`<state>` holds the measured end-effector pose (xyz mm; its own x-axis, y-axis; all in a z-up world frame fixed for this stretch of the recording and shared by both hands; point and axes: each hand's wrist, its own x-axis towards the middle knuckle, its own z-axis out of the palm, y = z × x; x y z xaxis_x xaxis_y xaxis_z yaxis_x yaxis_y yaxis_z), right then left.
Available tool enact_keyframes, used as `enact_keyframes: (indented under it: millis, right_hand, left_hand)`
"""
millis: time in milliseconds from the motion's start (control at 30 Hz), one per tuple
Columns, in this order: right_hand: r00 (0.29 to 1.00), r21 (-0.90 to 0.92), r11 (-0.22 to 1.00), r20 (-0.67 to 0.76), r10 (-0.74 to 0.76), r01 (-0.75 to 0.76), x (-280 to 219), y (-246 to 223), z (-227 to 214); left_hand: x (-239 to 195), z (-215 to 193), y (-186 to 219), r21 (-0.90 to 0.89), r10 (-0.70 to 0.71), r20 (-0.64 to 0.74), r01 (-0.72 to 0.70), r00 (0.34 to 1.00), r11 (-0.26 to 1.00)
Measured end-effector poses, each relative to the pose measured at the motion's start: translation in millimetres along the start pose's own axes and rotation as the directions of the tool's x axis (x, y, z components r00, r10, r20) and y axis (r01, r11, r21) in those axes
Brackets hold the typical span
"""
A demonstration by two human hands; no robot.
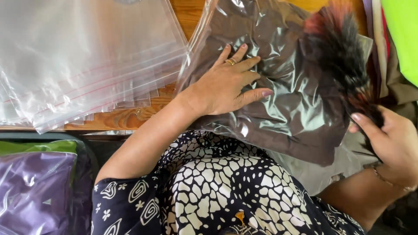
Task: Placing a pillow into a plastic bag, smoothing it with a brush, and sealing the bag.
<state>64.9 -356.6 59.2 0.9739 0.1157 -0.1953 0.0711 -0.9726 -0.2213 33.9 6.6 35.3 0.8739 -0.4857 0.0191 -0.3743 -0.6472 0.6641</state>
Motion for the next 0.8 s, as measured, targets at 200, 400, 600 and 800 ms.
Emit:
enact_keyframes:
  millis: [200, 400, 600, 800]
  right_hand:
    - [0.778, 0.049, 0.838, -0.404, -0.481, 0.544, -16, 2, 0]
    - [0.483, -0.188, 0.576, -0.377, -0.791, 0.796, 26, -89, 16]
    - [0.786, -0.345, 0.750, -0.054, -0.616, 0.564, 99, -107, 29]
    - [0.876, -0.304, 0.885, -0.224, -0.426, 0.353, 86, -86, 10]
  left_hand:
    - [-2, 7, 47, 0.709, -0.045, -0.205, 0.180, 0.978, 0.682]
    - [10, 40, 32, 0.413, -0.331, 0.033, 0.289, 0.943, 0.864]
    - [4, 61, 15, 0.582, -0.113, -0.306, 0.280, 0.945, 0.763]
    - [2, 62, 19, 0.597, -0.130, -0.308, 0.298, 0.942, 0.745]
